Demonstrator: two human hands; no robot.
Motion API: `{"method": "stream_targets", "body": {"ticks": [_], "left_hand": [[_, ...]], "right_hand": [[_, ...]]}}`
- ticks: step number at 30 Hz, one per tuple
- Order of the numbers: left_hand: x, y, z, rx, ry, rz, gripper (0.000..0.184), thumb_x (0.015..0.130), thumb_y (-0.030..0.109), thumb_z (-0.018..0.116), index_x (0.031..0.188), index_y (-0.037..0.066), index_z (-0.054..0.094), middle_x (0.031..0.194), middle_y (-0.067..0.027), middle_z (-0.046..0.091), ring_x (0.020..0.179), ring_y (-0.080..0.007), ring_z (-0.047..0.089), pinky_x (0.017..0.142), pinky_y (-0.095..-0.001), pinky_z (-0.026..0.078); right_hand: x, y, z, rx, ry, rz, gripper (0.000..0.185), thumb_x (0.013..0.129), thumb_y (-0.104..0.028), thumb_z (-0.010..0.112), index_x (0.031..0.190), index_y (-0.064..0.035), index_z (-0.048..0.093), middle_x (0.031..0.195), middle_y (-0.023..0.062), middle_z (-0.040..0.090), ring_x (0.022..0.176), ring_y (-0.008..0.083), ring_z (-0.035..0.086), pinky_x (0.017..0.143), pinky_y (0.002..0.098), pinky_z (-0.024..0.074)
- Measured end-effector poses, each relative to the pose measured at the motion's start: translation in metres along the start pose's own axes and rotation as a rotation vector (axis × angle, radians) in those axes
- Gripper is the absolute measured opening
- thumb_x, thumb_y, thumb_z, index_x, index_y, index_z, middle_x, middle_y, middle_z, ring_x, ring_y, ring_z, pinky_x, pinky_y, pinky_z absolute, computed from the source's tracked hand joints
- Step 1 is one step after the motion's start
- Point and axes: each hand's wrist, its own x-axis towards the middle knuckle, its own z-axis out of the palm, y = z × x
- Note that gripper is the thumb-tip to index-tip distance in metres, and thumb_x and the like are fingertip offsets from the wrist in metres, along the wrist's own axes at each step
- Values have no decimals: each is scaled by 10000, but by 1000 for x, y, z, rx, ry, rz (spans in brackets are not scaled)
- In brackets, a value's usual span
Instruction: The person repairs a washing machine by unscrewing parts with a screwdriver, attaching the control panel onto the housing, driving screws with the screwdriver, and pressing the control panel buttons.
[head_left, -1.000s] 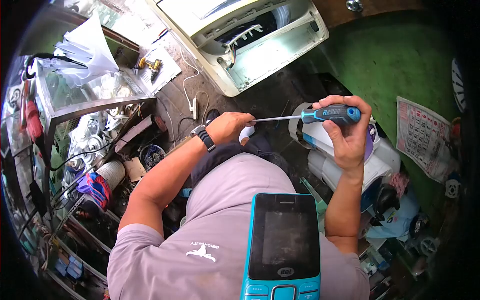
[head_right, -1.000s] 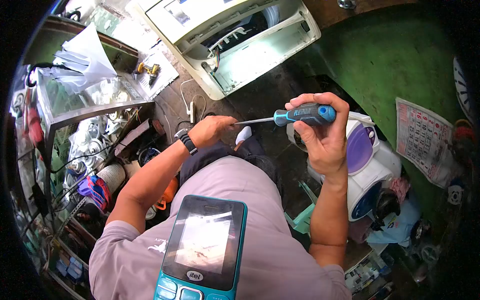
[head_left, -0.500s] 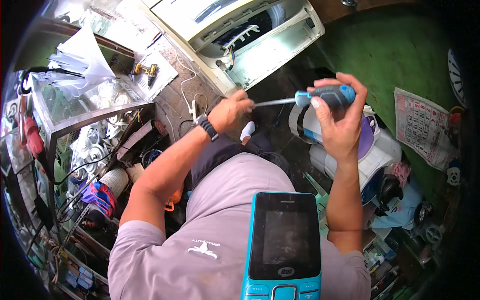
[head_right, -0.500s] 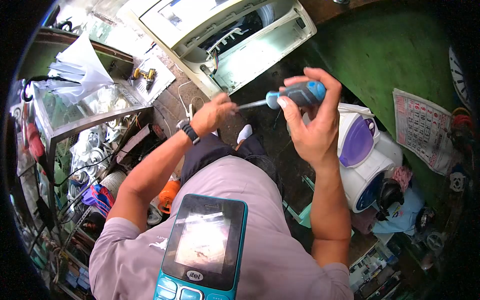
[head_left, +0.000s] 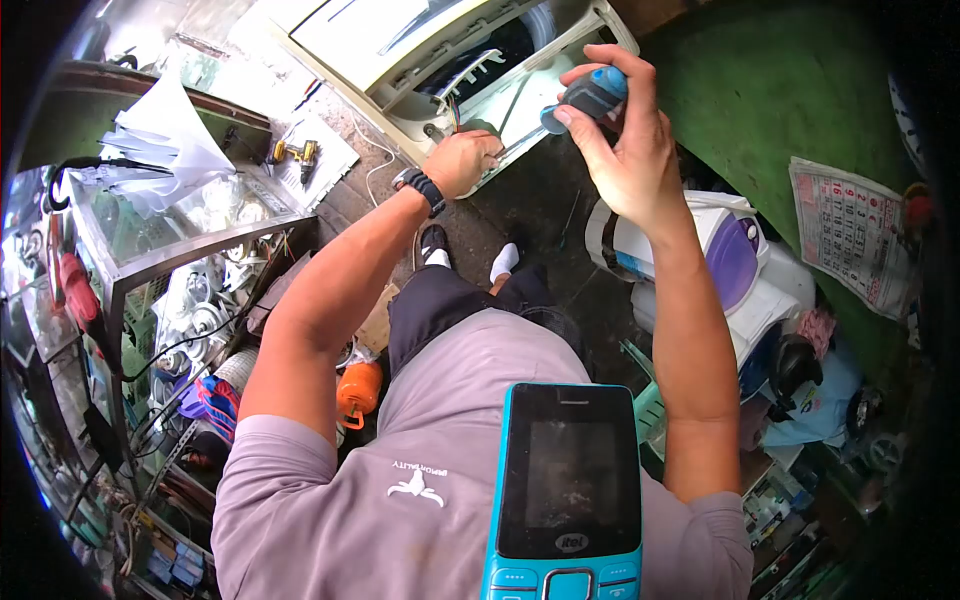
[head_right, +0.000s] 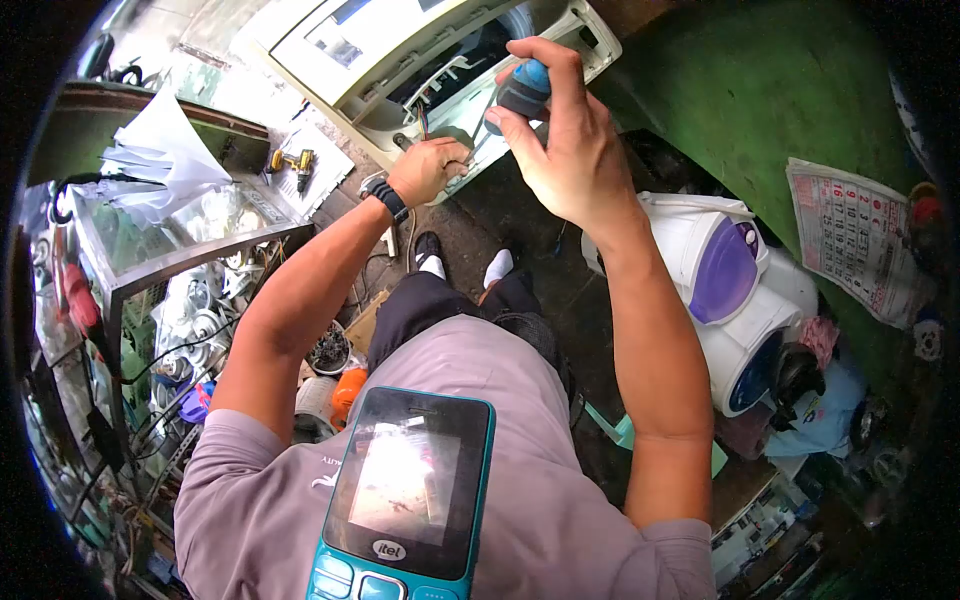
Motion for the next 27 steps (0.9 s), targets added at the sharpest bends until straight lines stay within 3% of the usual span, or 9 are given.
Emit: {"method": "stream_targets", "body": {"ticks": [4,12,14,27], "left_hand": [[5,-6,-2,7,-136,-29,143,880,114,721,942,38,618,906,-180,679,930,-418,679,795,-493,534],[17,-11,-1,51,-258,-100,175,868,80,714,1008,50,613,916,-210,720,915,-421,715,790,-511,550],[18,-7,-2,60,-273,-133,171,872,80,710,1009,50,612,915,-210,719,918,-421,715,790,-509,549],[21,-9,-1,75,-310,-150,171,887,101,689,1032,47,616,925,-211,725,935,-431,710,806,-517,546]], "right_hand": [[-1,8,9,-2,-16,41,561,921,-57,759,1385,-129,452,1046,126,725,917,287,747,810,404,585],[1,12,18,-98,-33,67,556,919,-117,773,1375,-177,460,1022,164,717,945,348,744,810,455,579],[3,15,19,-113,-60,30,532,954,-69,746,1397,-118,455,1081,91,731,938,214,739,844,344,593],[7,14,19,-54,-65,28,541,950,-73,753,1398,-134,457,1084,78,736,941,207,746,846,350,600]]}}
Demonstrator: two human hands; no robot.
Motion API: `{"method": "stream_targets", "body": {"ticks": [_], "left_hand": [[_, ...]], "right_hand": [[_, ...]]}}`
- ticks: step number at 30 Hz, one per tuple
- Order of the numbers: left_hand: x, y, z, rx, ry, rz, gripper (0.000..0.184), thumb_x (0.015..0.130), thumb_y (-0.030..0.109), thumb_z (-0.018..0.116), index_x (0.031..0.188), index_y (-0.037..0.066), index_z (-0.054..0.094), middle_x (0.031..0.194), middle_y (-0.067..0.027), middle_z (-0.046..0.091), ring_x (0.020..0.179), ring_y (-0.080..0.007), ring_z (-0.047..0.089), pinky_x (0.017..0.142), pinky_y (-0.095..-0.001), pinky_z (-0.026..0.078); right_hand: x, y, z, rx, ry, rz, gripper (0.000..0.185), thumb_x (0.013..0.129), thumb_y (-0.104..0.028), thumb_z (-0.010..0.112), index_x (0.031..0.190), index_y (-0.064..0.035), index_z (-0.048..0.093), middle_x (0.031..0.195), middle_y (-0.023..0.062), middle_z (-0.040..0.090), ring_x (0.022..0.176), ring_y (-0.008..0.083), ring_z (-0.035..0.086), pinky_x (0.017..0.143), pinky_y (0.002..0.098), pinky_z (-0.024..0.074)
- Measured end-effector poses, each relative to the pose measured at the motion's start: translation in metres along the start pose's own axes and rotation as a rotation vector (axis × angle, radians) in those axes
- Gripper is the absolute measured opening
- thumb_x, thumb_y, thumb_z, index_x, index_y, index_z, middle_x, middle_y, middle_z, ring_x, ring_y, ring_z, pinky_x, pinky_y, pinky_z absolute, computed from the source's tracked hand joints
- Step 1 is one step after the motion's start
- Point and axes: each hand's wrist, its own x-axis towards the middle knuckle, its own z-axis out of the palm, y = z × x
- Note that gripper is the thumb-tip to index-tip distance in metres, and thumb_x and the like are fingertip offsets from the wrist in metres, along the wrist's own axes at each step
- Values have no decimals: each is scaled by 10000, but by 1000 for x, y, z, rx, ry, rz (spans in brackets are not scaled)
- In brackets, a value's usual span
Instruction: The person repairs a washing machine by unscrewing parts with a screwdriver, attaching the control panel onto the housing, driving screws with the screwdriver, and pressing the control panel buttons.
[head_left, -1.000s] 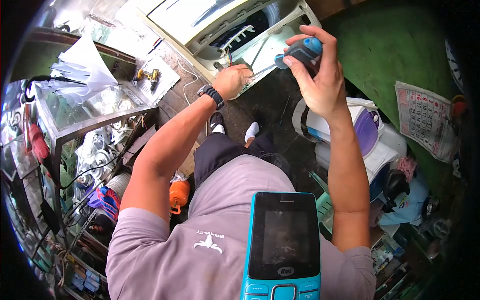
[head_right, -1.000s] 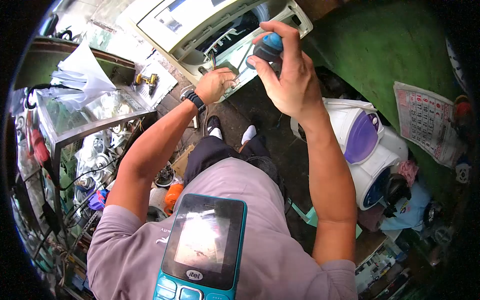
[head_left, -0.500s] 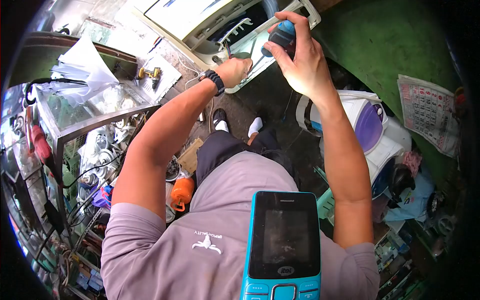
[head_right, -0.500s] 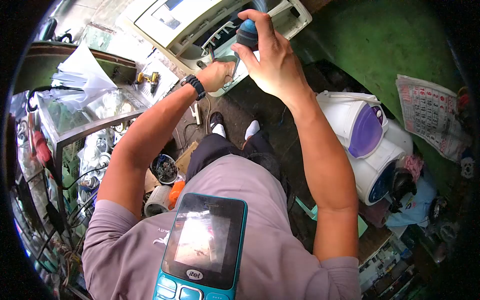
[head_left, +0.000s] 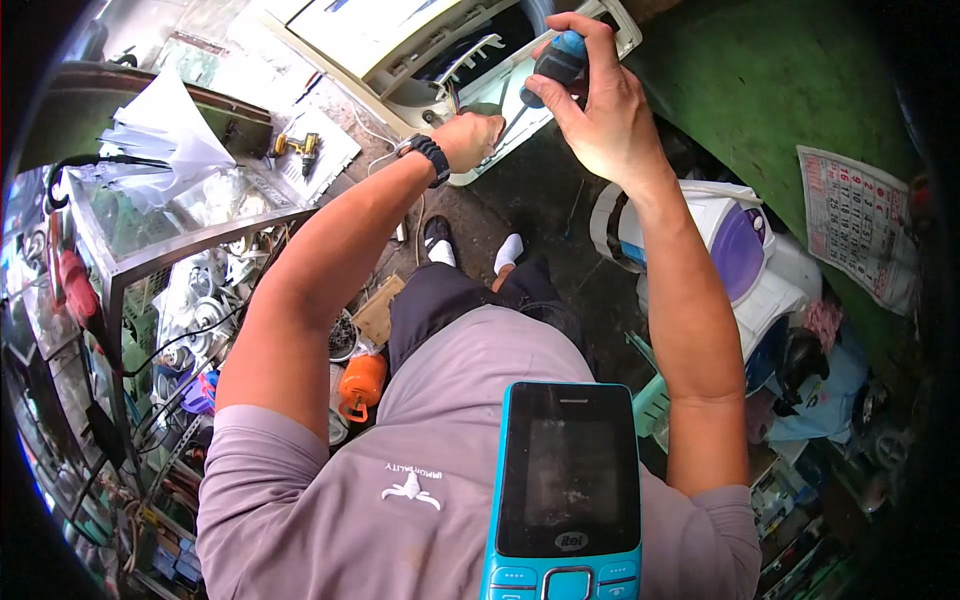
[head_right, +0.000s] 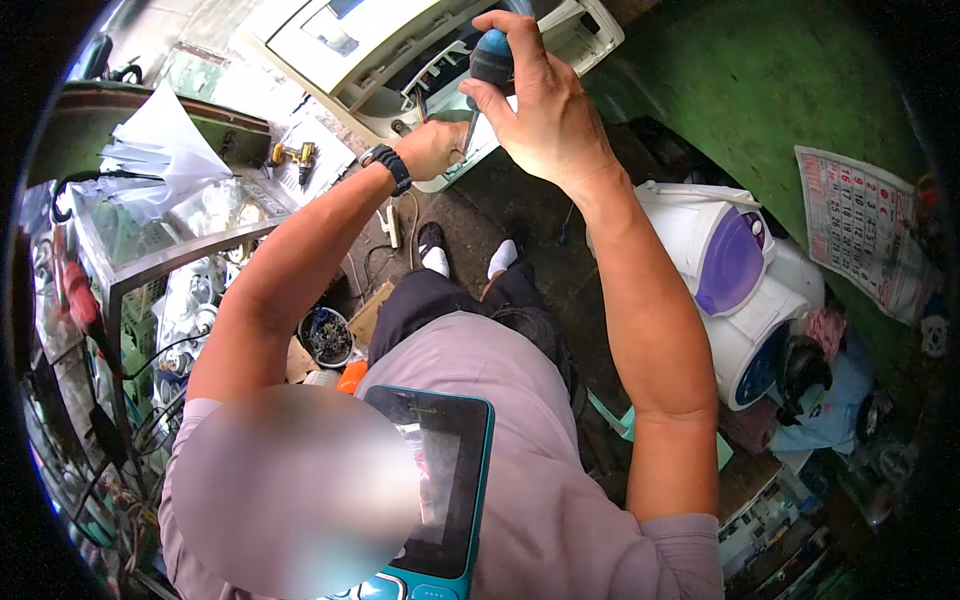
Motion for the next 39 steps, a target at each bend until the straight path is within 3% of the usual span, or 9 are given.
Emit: {"method": "stream_targets", "body": {"ticks": [12,14,18,20,26,29,34,36,39], "left_hand": [[5,-4,8,-53,23,30,237,822,37,669,1047,34,593,915,-237,717,939,-446,702,808,-527,550],[3,1,6,-15,13,-8,214,819,28,662,1024,34,599,878,-226,707,910,-446,700,802,-520,553],[3,-2,7,25,-48,-35,212,876,81,626,1086,50,636,1009,-238,731,994,-430,712,843,-519,556],[11,-9,13,-3,-28,36,171,894,86,606,1056,45,640,1001,-247,731,980,-437,715,833,-522,558],[6,-2,2,41,-65,21,118,905,82,613,1011,42,646,965,-249,727,956,-441,716,820,-520,556],[6,-5,6,19,-91,27,112,897,69,631,1004,42,647,951,-244,725,946,-440,714,810,-519,553],[3,-5,0,34,-98,48,107,895,50,629,1000,45,644,938,-235,723,953,-434,712,796,-517,548],[3,-5,0,-11,-103,48,124,893,46,628,1017,45,643,933,-234,722,958,-432,713,796,-518,548],[-4,1,-4,-42,-68,47,163,895,33,622,1057,39,636,937,-229,719,970,-427,707,817,-500,543]], "right_hand": [[11,4,6,-21,-69,-14,529,955,-37,729,1407,-131,471,1125,100,726,969,199,743,868,347,596],[10,3,8,62,-71,41,559,906,-127,785,1374,-176,483,1044,175,701,961,384,728,825,458,570],[4,-1,3,-66,-42,53,587,900,-149,796,1395,-196,483,1074,161,694,993,393,712,839,457,564],[4,1,2,-261,143,-163,585,904,-144,785,1406,-222,496,1129,140,683,1042,381,701,855,444,563],[6,-2,-10,-98,3,-220,568,869,-177,821,1360,-147,539,1157,128,662,971,347,697,817,434,560],[1,-8,-10,-298,5,-62,425,899,-173,788,1263,-115,574,1169,121,655,932,359,698,806,456,563],[2,-13,-15,-341,95,-105,412,897,-133,767,1257,-104,567,1068,131,679,963,373,698,825,443,568],[5,-12,-29,36,-178,26,423,892,-140,765,1263,-105,566,1036,133,684,975,375,701,838,441,569],[3,-16,-23,-277,-97,10,413,895,-183,773,1244,-106,567,1005,135,680,943,371,699,813,430,563]]}}
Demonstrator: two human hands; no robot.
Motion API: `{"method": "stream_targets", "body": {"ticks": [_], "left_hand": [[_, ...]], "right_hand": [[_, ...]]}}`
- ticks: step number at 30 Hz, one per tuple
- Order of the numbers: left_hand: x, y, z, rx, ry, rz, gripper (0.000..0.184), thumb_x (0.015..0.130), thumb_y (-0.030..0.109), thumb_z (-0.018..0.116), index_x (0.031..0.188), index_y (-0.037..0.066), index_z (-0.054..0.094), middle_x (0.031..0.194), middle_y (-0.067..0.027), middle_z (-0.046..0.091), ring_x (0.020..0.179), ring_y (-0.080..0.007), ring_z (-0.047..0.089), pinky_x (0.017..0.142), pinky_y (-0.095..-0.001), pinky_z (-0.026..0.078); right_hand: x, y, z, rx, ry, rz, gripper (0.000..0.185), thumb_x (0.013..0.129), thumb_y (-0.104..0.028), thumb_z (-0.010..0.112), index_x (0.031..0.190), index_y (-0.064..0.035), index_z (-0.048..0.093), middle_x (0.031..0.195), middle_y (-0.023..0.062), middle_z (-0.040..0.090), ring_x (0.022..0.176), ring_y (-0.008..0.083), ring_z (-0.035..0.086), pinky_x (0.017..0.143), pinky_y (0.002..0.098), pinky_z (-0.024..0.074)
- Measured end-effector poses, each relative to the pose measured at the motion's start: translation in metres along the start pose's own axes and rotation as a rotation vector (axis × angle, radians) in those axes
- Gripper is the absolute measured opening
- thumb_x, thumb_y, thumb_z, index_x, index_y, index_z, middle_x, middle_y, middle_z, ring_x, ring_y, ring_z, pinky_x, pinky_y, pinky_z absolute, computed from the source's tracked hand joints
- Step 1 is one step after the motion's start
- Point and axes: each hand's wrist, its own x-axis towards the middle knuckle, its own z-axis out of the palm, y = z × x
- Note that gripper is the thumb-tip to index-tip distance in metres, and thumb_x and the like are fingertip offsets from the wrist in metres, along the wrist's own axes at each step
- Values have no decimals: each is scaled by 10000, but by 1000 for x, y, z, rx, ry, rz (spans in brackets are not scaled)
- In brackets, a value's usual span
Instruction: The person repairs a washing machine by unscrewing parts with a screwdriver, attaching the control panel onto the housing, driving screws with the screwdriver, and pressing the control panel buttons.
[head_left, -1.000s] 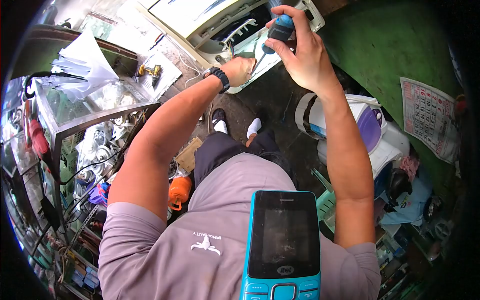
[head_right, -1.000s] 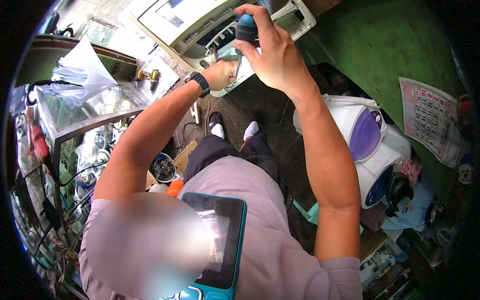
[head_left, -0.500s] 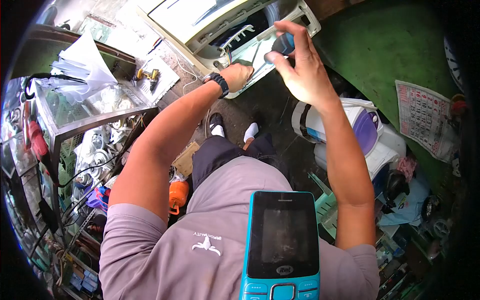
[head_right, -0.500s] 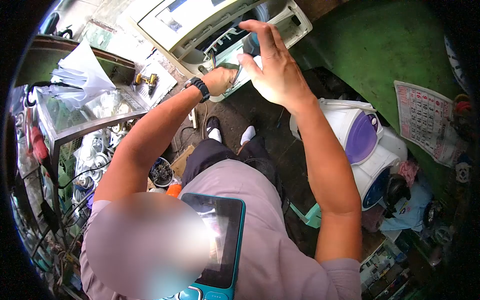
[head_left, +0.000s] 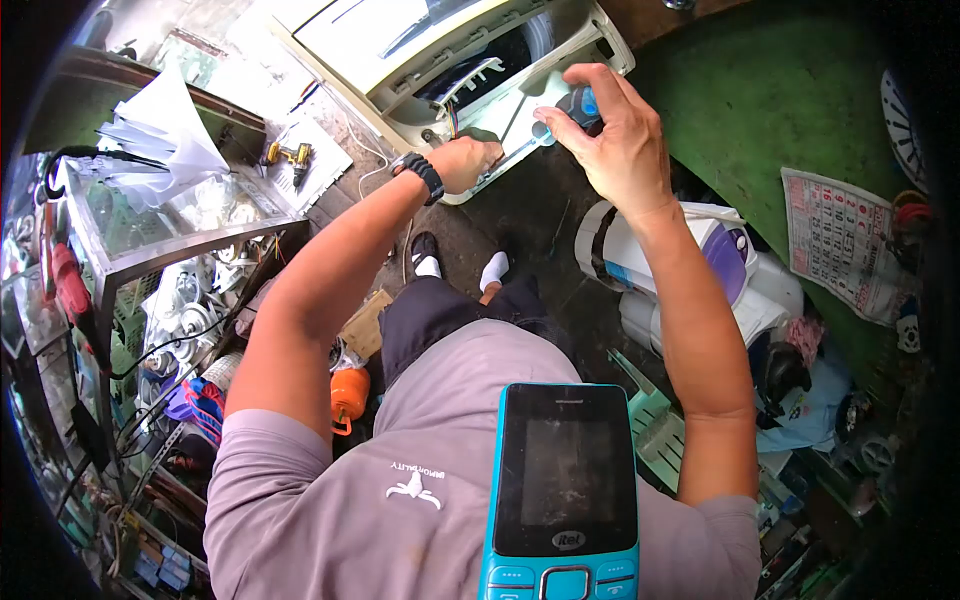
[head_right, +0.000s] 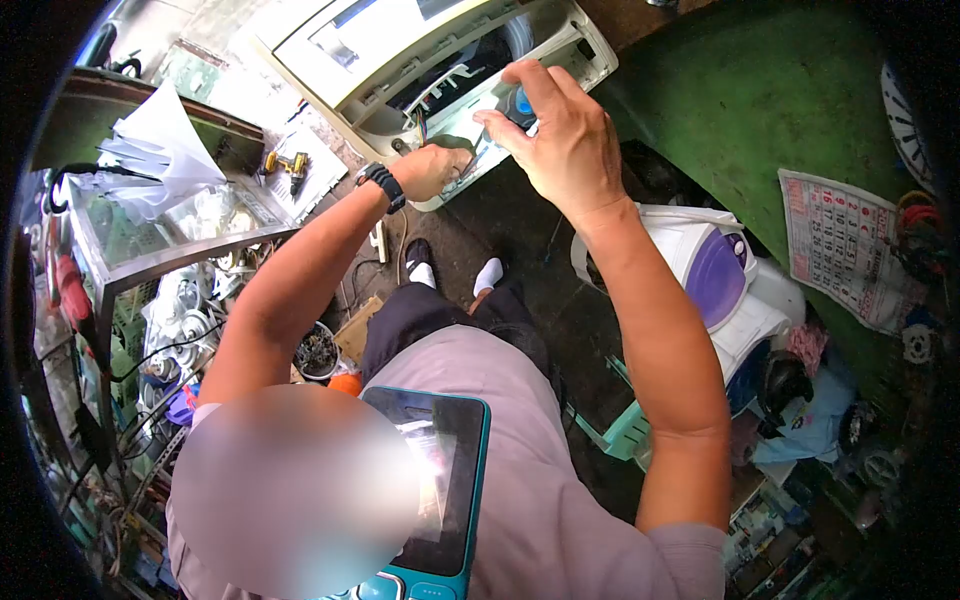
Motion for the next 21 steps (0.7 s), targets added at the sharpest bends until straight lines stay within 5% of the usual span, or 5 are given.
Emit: {"method": "stream_targets", "body": {"ticks": [8,9,12,18,21], "left_hand": [[-28,61,-35,-457,282,141,294,967,182,733,1196,22,639,1082,-102,644,942,-212,642,846,-365,524],[-23,72,-25,-628,498,235,307,937,256,752,1107,10,680,998,-148,684,920,-315,678,832,-403,527],[-18,94,-5,-508,806,222,201,952,173,737,1050,2,699,1002,-123,681,873,-271,669,812,-365,541],[-5,117,29,-596,1011,-10,103,1016,95,594,1020,18,663,954,-156,659,877,-383,646,805,-446,527],[9,119,41,-906,973,-6,155,1097,168,535,1084,27,598,875,-104,615,775,-213,615,727,-366,511]], "right_hand": [[10,5,-13,5,-72,-3,299,956,-290,716,1159,-98,611,966,133,671,859,396,683,740,470,544],[10,5,-9,-144,13,-78,265,967,-282,697,1143,-98,622,946,141,660,857,402,680,739,473,543],[10,0,-12,-244,-27,-47,217,953,-222,712,1112,-98,631,905,155,624,844,419,666,745,492,546],[33,0,-41,-303,-418,-457,266,969,-251,684,1146,-71,602,1147,178,590,968,412,667,800,513,546],[38,-4,-40,-616,-582,-60,272,927,-236,708,1088,-56,582,1118,163,589,959,391,664,786,480,553]]}}
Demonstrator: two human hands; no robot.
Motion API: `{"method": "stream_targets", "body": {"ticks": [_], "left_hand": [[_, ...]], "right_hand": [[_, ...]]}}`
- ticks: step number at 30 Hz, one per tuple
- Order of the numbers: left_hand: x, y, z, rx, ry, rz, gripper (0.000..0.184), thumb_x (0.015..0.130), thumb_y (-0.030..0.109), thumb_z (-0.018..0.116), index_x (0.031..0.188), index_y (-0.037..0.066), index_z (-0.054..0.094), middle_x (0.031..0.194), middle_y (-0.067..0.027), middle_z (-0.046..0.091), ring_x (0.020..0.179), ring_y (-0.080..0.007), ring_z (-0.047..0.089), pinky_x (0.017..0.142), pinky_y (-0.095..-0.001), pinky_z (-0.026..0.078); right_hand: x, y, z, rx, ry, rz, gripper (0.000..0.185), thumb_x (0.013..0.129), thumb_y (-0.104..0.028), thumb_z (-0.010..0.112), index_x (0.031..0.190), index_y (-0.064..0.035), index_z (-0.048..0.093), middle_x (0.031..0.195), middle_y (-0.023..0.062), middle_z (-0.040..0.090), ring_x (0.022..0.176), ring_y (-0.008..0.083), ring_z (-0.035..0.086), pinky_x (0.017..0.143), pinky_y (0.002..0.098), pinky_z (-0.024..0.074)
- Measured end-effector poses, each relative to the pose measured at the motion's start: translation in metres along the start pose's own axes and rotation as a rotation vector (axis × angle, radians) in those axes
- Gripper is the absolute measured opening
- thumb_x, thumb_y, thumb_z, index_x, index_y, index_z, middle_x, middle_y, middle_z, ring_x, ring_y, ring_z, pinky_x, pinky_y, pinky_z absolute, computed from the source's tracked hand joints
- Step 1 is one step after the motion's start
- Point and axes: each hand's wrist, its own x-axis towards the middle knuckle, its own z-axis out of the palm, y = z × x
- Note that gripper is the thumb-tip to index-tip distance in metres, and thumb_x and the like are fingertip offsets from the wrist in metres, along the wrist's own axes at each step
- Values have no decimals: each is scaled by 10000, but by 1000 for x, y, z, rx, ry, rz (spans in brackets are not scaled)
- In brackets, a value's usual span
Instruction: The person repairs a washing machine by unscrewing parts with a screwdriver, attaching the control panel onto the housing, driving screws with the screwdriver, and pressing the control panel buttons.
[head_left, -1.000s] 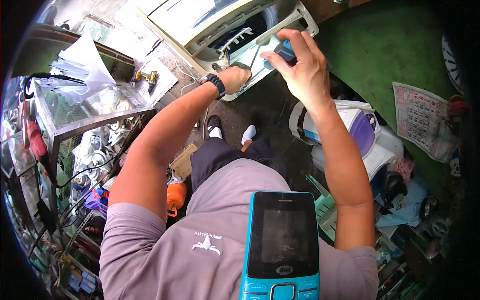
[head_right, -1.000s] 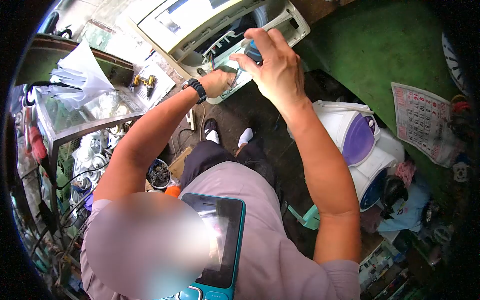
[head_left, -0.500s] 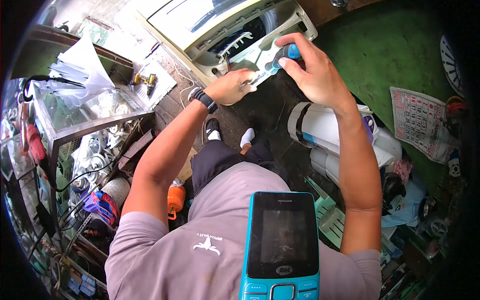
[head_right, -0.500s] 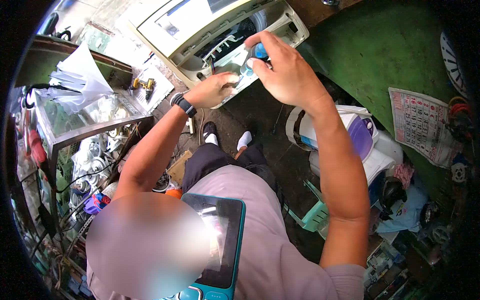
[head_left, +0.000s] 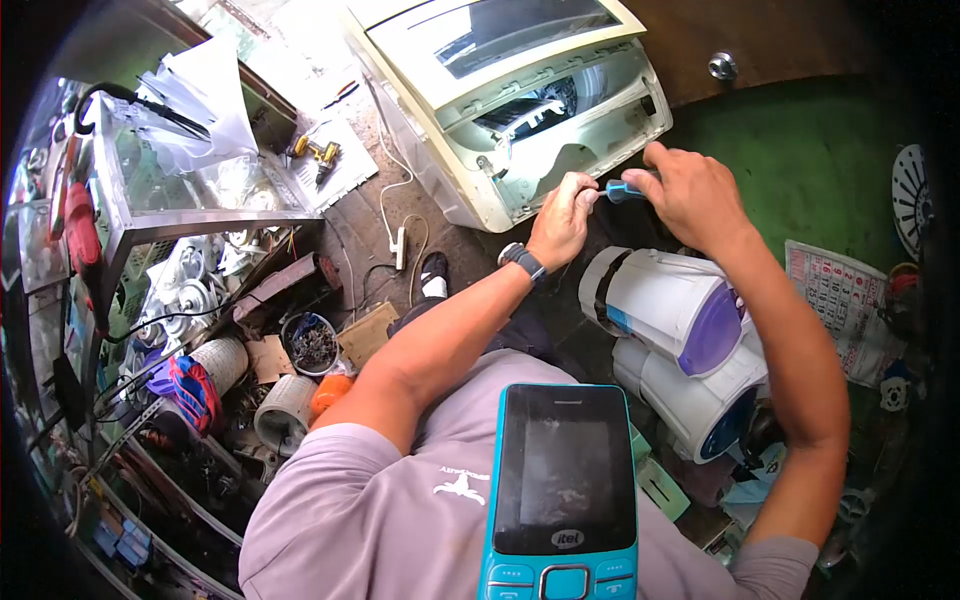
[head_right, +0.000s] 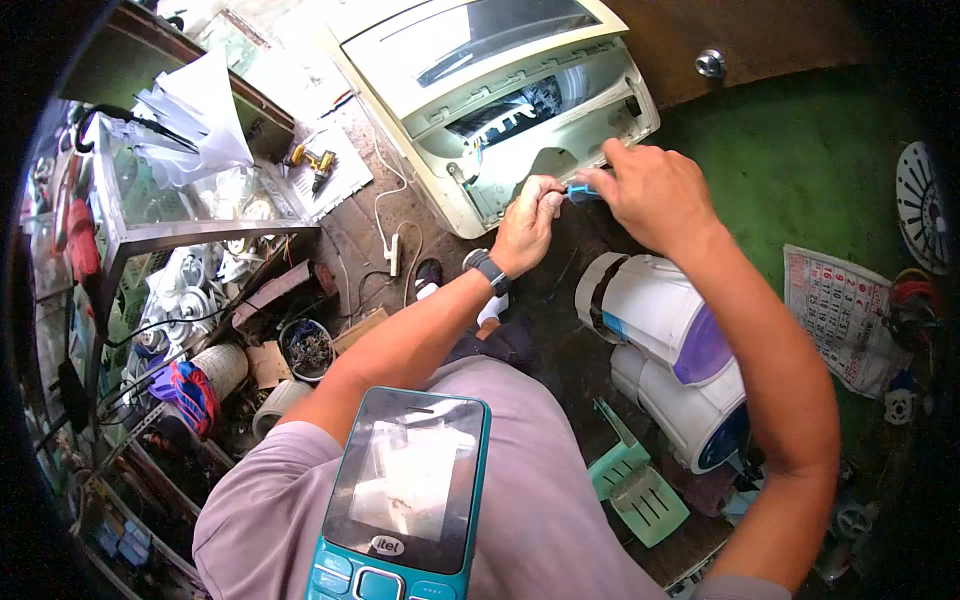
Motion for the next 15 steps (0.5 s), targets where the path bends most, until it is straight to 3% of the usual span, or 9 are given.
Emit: {"method": "stream_targets", "body": {"ticks": [2,4,5,6,8,10,12,14,15], "left_hand": [[7,-5,-5,55,-44,-76,179,1113,199,513,1076,39,586,844,-76,604,749,-174,586,712,-334,506],[5,-14,0,-52,81,-143,197,1121,214,495,1068,45,582,818,-72,603,736,-176,577,703,-326,500],[3,-18,1,-81,88,-93,227,1119,254,504,1082,46,588,824,-94,614,729,-202,590,704,-346,503],[1,-16,-1,-86,86,-93,227,1119,254,504,1082,46,588,824,-94,614,729,-202,590,704,-346,503],[-1,-11,-3,62,101,3,250,1099,285,538,1111,42,595,875,-108,639,772,-249,610,744,-374,504],[-8,-1,2,136,97,232,192,1039,239,613,1095,56,631,911,-108,639,856,-297,600,837,-373,475],[-7,-6,0,133,37,146,165,1033,215,621,1022,53,646,884,-114,629,840,-296,597,824,-373,464],[-5,-14,-2,93,7,147,147,1014,201,629,946,72,649,898,-102,647,911,-333,618,831,-409,441],[-4,-16,-3,104,1,189,143,1012,196,629,946,72,652,914,-103,659,916,-331,626,828,-413,443]], "right_hand": [[-4,-1,-7,-52,-16,50,265,928,-255,699,1046,-53,575,1087,150,594,948,380,665,774,465,557],[-7,-5,-21,-25,53,-420,292,966,-348,650,994,-67,574,999,132,608,920,371,676,748,469,555],[3,-2,-19,-220,138,-660,278,950,-318,684,1000,-65,580,966,114,602,903,374,678,742,483,550],[7,-2,-17,-223,135,-657,278,950,-318,684,1000,-65,580,966,114,602,903,374,678,742,483,550],[11,-1,-11,-18,-66,-470,283,935,-293,704,999,-54,568,929,113,629,838,372,678,718,490,538],[24,-6,-6,97,-58,-314,291,935,-290,705,1018,-46,571,865,115,666,757,364,671,692,494,531],[32,-32,-39,475,-538,474,282,958,-301,679,1025,-45,584,804,132,691,693,351,670,659,495,528],[24,-30,-38,335,-531,319,227,944,-259,652,1023,-53,597,859,117,661,762,305,660,677,463,531],[23,-13,-22,73,-226,-245,206,918,-238,643,1014,-61,599,886,104,635,799,285,641,695,447,529]]}}
